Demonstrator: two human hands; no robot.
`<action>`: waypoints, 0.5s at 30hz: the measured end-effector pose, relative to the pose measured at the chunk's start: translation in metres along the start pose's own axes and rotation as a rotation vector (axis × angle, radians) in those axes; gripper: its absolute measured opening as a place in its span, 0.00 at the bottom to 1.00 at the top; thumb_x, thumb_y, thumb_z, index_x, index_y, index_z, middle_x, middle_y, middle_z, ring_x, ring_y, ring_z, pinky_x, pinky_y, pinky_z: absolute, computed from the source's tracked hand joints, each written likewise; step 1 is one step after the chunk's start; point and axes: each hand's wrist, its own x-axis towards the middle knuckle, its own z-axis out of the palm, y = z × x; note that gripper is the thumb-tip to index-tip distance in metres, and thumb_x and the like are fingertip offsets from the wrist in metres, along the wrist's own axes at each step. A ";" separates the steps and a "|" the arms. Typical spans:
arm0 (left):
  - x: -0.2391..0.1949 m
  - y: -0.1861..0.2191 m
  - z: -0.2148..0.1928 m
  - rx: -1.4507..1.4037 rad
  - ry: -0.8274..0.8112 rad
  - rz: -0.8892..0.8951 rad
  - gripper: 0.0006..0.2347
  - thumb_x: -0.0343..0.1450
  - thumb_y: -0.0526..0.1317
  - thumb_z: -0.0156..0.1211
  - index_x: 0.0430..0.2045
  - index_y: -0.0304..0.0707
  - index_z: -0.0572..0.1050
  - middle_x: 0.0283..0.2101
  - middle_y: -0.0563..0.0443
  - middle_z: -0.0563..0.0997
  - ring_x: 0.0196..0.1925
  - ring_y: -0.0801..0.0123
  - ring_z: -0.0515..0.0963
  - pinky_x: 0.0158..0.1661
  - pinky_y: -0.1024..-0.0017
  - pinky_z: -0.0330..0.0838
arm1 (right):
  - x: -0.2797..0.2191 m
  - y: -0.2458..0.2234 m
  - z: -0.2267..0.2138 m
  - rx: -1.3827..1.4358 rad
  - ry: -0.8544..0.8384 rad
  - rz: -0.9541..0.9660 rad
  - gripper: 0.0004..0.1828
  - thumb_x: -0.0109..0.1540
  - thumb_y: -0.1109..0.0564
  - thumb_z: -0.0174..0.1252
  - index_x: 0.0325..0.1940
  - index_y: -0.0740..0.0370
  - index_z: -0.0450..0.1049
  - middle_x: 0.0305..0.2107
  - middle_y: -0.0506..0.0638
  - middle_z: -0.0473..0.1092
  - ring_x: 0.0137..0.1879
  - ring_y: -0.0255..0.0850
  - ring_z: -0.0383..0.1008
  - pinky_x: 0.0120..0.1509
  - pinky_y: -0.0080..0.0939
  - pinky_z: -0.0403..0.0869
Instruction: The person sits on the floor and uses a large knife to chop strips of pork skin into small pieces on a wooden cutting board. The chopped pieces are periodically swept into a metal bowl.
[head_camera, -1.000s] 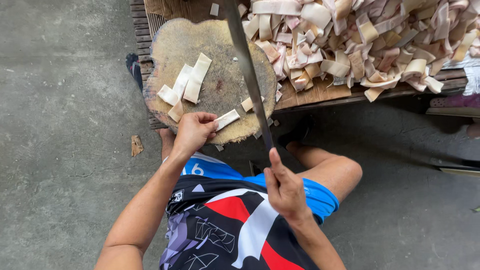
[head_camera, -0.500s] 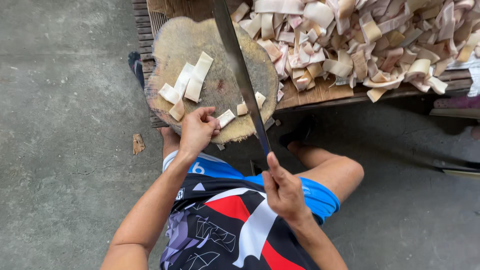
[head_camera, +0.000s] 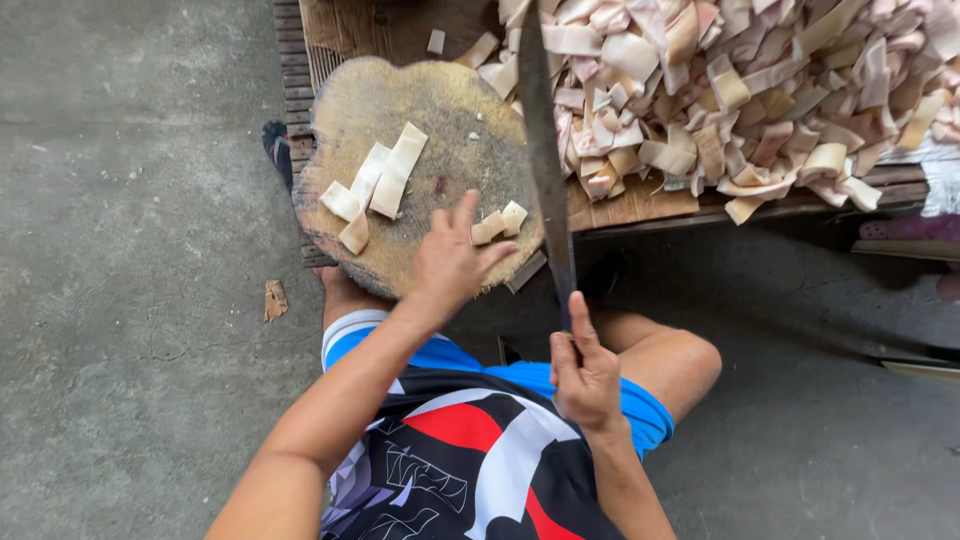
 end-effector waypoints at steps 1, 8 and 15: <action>0.009 0.017 0.007 0.090 -0.020 0.009 0.34 0.63 0.58 0.68 0.62 0.43 0.69 0.44 0.33 0.75 0.37 0.41 0.79 0.27 0.55 0.78 | 0.003 -0.002 -0.005 0.014 0.020 0.009 0.34 0.69 0.64 0.51 0.80 0.52 0.53 0.17 0.41 0.65 0.21 0.26 0.62 0.25 0.28 0.68; 0.035 0.005 0.048 0.151 -0.026 0.115 0.08 0.72 0.39 0.60 0.43 0.41 0.73 0.43 0.37 0.73 0.41 0.41 0.78 0.31 0.55 0.79 | -0.010 0.007 -0.022 0.144 0.129 0.142 0.36 0.69 0.64 0.48 0.81 0.50 0.50 0.19 0.42 0.64 0.21 0.27 0.62 0.24 0.28 0.68; 0.024 -0.030 0.018 0.002 -0.189 0.071 0.08 0.64 0.29 0.60 0.35 0.35 0.76 0.42 0.32 0.74 0.42 0.39 0.77 0.44 0.50 0.73 | -0.018 0.025 -0.008 0.192 0.100 0.330 0.36 0.68 0.61 0.49 0.80 0.48 0.51 0.17 0.43 0.63 0.18 0.28 0.61 0.22 0.29 0.66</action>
